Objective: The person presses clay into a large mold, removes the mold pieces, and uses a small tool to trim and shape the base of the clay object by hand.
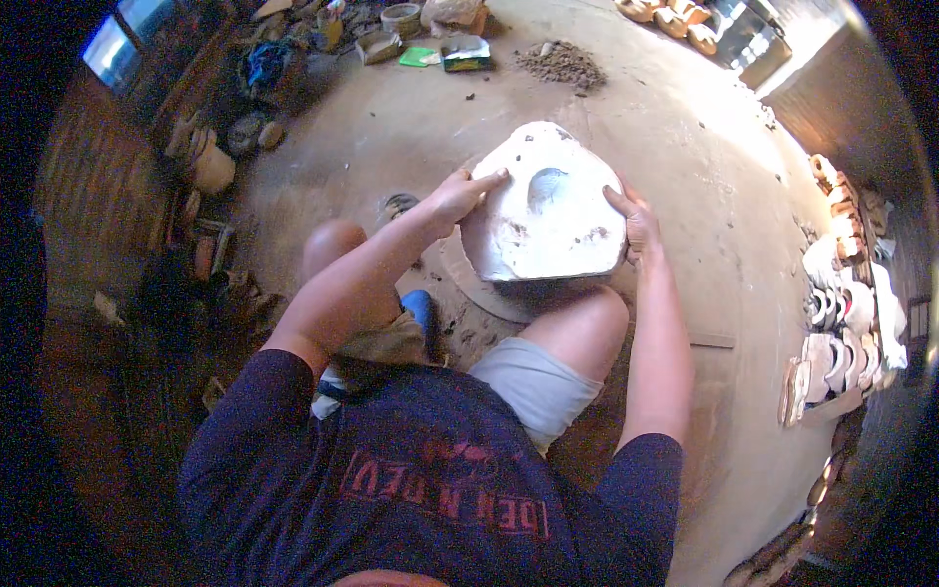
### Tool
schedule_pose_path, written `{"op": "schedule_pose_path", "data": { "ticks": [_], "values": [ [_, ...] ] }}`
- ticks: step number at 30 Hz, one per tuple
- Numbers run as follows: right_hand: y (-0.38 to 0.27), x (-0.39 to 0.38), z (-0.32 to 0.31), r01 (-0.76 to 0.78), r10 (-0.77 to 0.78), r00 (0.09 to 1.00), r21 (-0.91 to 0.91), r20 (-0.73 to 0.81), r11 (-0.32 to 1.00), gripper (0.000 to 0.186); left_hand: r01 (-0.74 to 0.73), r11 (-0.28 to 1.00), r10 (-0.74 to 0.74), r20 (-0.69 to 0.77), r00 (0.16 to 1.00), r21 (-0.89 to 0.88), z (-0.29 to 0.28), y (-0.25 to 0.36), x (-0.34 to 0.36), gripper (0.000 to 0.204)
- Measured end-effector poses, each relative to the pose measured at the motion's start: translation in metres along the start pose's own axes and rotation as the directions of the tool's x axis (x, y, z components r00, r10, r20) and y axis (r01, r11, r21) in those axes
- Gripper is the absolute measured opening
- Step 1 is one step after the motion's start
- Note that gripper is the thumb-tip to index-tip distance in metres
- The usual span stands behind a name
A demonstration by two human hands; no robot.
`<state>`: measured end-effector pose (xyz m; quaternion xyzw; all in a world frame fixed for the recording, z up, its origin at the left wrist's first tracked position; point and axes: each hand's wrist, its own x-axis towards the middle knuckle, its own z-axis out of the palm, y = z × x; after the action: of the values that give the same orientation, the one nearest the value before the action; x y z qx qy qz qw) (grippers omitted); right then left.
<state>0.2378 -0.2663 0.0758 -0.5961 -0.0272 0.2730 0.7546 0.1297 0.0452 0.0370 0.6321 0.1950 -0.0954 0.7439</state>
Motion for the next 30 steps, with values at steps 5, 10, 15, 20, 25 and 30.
{"op": "schedule_pose_path", "data": {
  "ticks": [5, 10, 15, 20, 25, 30],
  "values": [
    [0.027, 0.023, -0.018, -0.045, 0.045, 0.999, 0.032, 0.011, 0.998, 0.086, -0.019, 0.999, 0.021, -0.043, 0.999, 0.031, -0.002, -0.027, 0.022, 0.073],
    [0.039, 0.034, -0.018, -0.065, 0.065, 0.998, 0.040, -0.003, 0.997, 0.081, 0.008, 0.993, 0.003, -0.089, 0.996, 0.121, -0.007, -0.043, 0.035, 0.075],
    [0.049, 0.046, -0.030, -0.033, 0.034, 0.998, 0.013, -0.047, 0.999, 0.071, -0.037, 0.982, 0.057, -0.101, 0.993, 0.188, 0.000, -0.045, 0.036, 0.079],
    [0.050, 0.049, -0.026, -0.039, 0.040, 0.998, 0.025, -0.051, 0.999, 0.064, 0.005, 0.942, 0.036, -0.116, 0.993, 0.335, -0.006, -0.039, 0.036, 0.088],
    [0.054, 0.054, -0.028, -0.031, 0.032, 0.999, 0.025, -0.035, 0.999, 0.062, -0.040, 0.760, 0.124, -0.084, 0.989, 0.648, -0.011, -0.037, 0.038, 0.107],
    [0.059, 0.059, -0.038, -0.040, 0.021, 0.986, -0.112, -0.164, 0.993, 0.060, -0.006, 0.649, 0.116, -0.092, 0.989, 0.760, -0.004, -0.015, 0.024, 0.101]
  ]
}}
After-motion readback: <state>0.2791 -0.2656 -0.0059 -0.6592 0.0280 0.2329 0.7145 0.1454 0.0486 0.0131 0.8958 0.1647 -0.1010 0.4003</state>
